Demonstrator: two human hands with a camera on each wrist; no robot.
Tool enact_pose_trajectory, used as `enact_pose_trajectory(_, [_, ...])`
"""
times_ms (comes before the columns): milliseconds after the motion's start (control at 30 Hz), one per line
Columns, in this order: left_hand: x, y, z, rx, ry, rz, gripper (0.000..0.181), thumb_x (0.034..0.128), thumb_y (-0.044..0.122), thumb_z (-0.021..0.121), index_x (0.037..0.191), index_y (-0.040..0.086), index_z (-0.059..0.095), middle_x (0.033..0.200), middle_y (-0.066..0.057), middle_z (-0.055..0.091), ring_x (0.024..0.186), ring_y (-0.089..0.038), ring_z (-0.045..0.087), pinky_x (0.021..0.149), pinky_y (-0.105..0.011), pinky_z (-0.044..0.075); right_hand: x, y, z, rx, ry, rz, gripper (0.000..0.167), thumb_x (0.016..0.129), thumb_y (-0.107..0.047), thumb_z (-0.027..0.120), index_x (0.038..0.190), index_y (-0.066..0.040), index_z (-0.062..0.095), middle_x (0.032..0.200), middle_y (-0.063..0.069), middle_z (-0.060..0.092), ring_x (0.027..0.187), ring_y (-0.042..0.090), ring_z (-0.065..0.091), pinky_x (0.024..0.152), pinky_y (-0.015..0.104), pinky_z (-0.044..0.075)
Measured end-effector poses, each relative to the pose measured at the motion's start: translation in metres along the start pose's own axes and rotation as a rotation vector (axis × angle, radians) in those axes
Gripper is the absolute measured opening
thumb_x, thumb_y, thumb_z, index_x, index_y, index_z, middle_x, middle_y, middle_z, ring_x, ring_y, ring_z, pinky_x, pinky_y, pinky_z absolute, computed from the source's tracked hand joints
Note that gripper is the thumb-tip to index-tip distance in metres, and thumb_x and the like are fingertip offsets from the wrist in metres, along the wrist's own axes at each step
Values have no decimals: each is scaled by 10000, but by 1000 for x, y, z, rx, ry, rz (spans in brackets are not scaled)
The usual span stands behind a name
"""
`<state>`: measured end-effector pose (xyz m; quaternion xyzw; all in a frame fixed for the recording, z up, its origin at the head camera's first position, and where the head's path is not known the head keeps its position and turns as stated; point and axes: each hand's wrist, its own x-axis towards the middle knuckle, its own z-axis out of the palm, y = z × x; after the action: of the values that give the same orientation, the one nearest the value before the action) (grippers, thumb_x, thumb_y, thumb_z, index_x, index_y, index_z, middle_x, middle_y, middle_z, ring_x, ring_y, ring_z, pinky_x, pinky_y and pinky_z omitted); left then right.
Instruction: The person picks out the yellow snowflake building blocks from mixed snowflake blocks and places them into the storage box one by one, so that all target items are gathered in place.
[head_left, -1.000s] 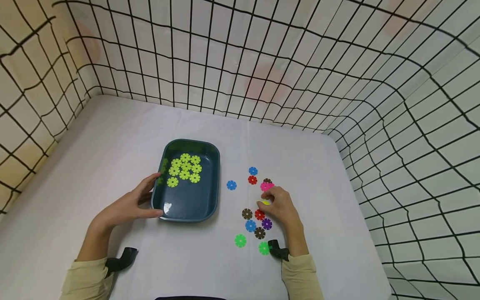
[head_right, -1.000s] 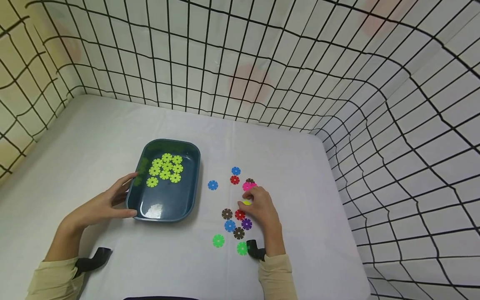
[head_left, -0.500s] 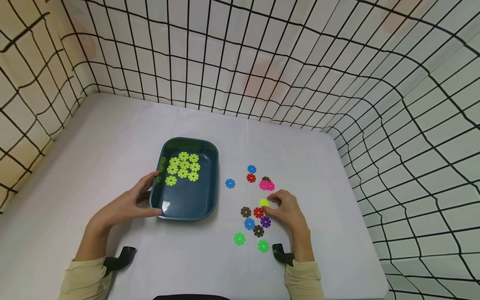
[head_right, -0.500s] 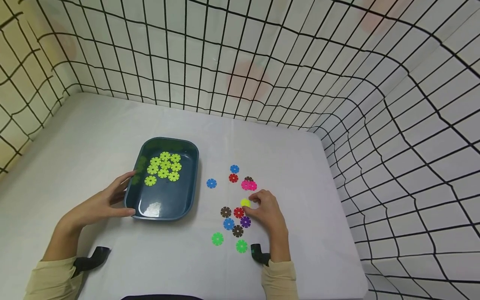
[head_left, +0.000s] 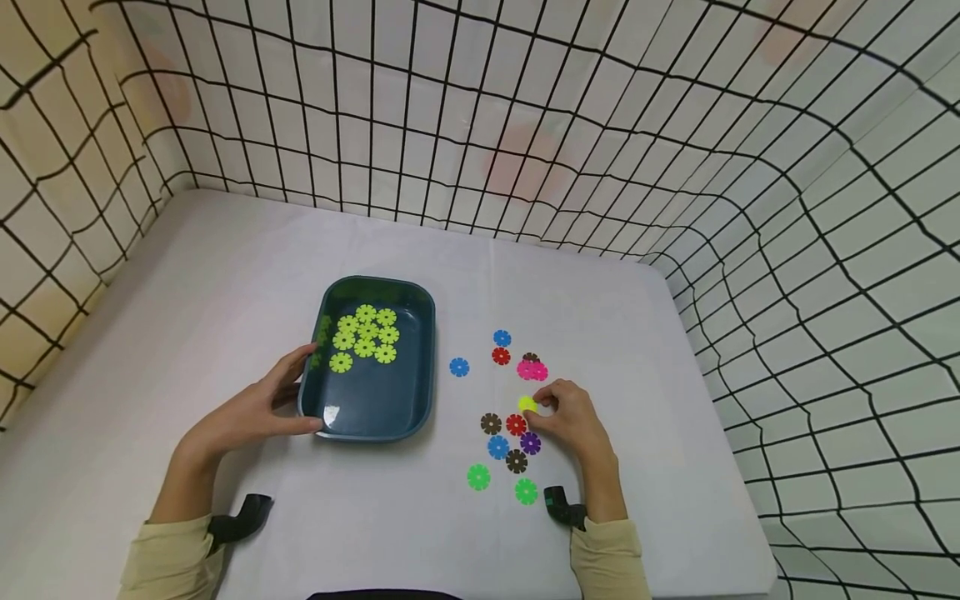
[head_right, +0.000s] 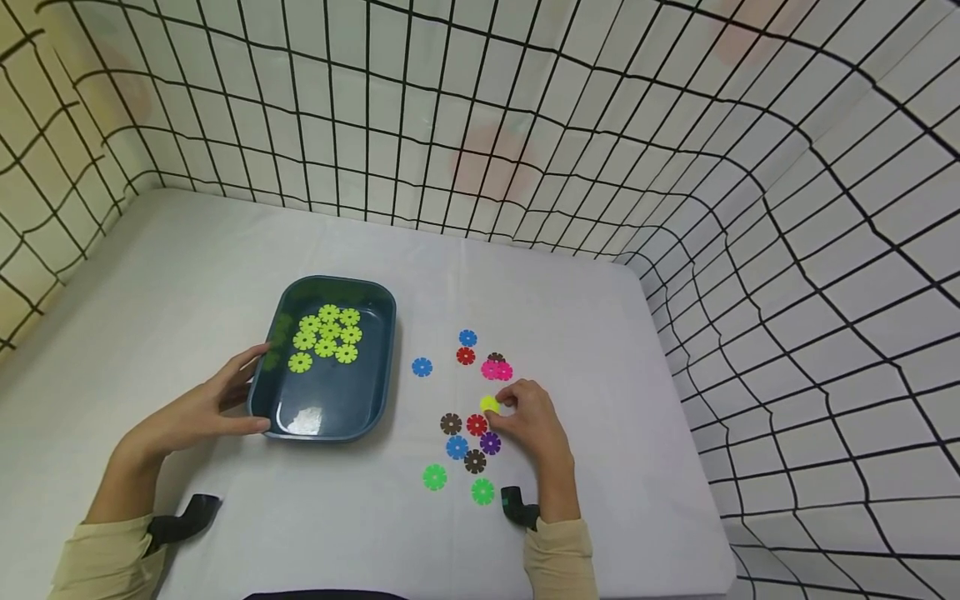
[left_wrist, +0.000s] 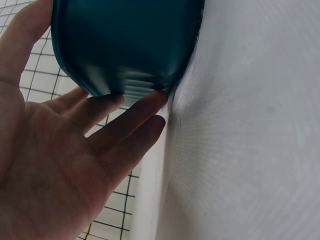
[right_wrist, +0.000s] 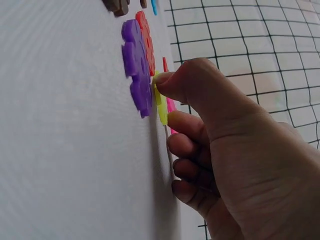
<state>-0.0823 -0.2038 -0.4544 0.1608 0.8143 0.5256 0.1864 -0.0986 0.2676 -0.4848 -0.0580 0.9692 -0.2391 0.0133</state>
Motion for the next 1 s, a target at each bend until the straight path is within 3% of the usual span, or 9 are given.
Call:
enact_pose_trajectory(367, [0, -1, -1, -3, -3, -3, 1061, 813, 265, 789, 1566, 186, 45, 1582, -291, 161, 1362, -585, 309, 1027, -646, 400, -1, -14, -3, -15, 3, 26, 304, 715, -208, 842, 946, -59, 710, 875, 44, 659, 821, 168, 558, 761, 320, 559])
enact_pose_trajectory(733, [0, 1, -2, 5, -2, -6, 1063, 814, 280, 789, 1566, 198, 44, 1582, -286, 175, 1361, -576, 324, 1025, -639, 407, -2, -14, -4, 28, 27, -15, 278, 723, -171, 839, 946, -68, 710, 833, 22, 681, 768, 132, 572, 706, 244, 560])
enact_pose_trajectory(1000, [0, 1, -1, 9, 1, -12, 1069, 811, 288, 791, 1567, 212, 40, 1588, -280, 160, 1366, -580, 309, 1030, -648, 395, 0, -12, -5, 61, -23, 33, 273, 727, -164, 830, 954, -65, 715, 816, 16, 668, 757, 130, 566, 694, 225, 543])
